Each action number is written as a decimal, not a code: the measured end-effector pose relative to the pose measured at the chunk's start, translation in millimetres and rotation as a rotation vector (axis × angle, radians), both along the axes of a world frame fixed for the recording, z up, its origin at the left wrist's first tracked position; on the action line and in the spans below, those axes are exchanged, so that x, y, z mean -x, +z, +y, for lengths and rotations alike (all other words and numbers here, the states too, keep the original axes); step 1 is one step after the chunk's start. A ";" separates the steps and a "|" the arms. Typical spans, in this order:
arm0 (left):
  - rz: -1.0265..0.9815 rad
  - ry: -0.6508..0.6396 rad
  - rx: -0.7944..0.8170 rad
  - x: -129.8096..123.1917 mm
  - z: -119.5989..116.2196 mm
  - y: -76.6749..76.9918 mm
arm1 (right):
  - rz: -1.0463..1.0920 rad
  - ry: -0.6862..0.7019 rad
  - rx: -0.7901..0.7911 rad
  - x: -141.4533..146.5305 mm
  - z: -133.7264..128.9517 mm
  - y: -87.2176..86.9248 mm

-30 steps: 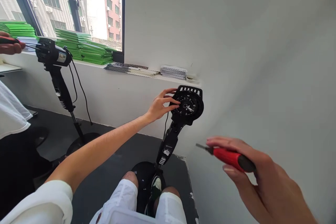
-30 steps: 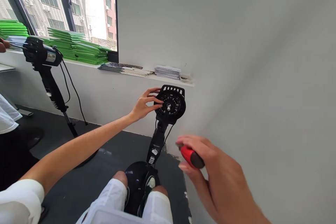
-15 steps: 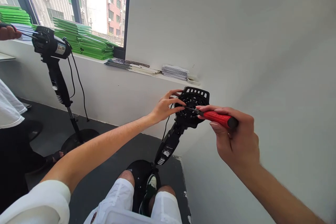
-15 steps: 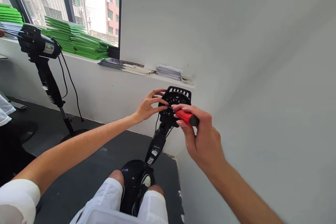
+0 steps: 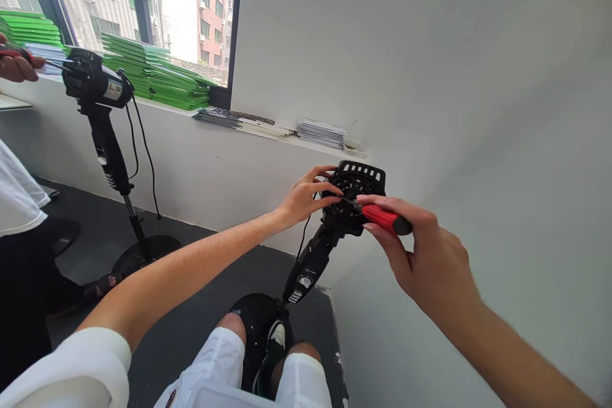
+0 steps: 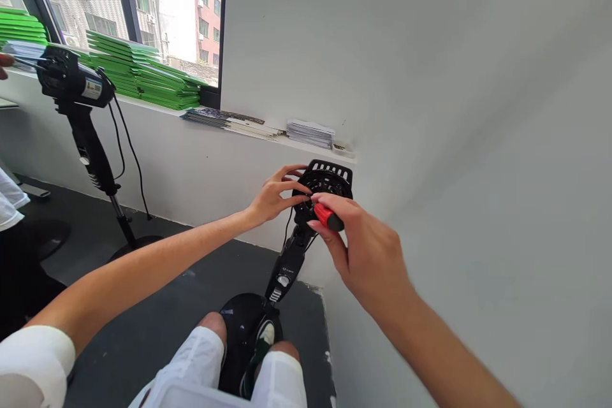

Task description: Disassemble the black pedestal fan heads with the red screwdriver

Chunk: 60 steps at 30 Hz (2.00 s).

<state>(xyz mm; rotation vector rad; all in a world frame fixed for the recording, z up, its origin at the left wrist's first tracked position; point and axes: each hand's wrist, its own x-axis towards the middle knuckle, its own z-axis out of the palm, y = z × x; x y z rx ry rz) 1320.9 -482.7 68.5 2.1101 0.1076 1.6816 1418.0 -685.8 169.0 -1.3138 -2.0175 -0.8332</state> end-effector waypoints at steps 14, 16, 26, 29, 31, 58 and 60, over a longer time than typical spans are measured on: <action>0.010 0.045 0.052 1.7 -3.6 -2.1 | -0.578 -0.550 0.166 32.2 -0.1 62.7; 0.014 0.040 0.058 0.3 -4.8 -3.4 | -0.577 -0.585 0.185 37.8 -0.3 65.9; 0.030 0.108 0.078 0.3 -7.6 -4.2 | -0.524 -0.622 0.386 47.6 8.0 82.2; 0.026 0.082 0.096 -0.4 -7.5 -3.1 | -0.560 -0.569 0.412 49.5 6.5 81.4; 0.012 0.078 0.121 0.1 -8.5 -2.8 | -0.613 -0.577 0.373 51.7 4.3 80.1; 0.102 0.099 0.537 -26.4 -25.3 37.1 | -0.545 -0.580 0.516 42.7 -6.9 82.0; 0.074 0.053 0.550 -26.9 -24.5 38.6 | -0.557 -0.620 0.456 42.0 -8.2 81.4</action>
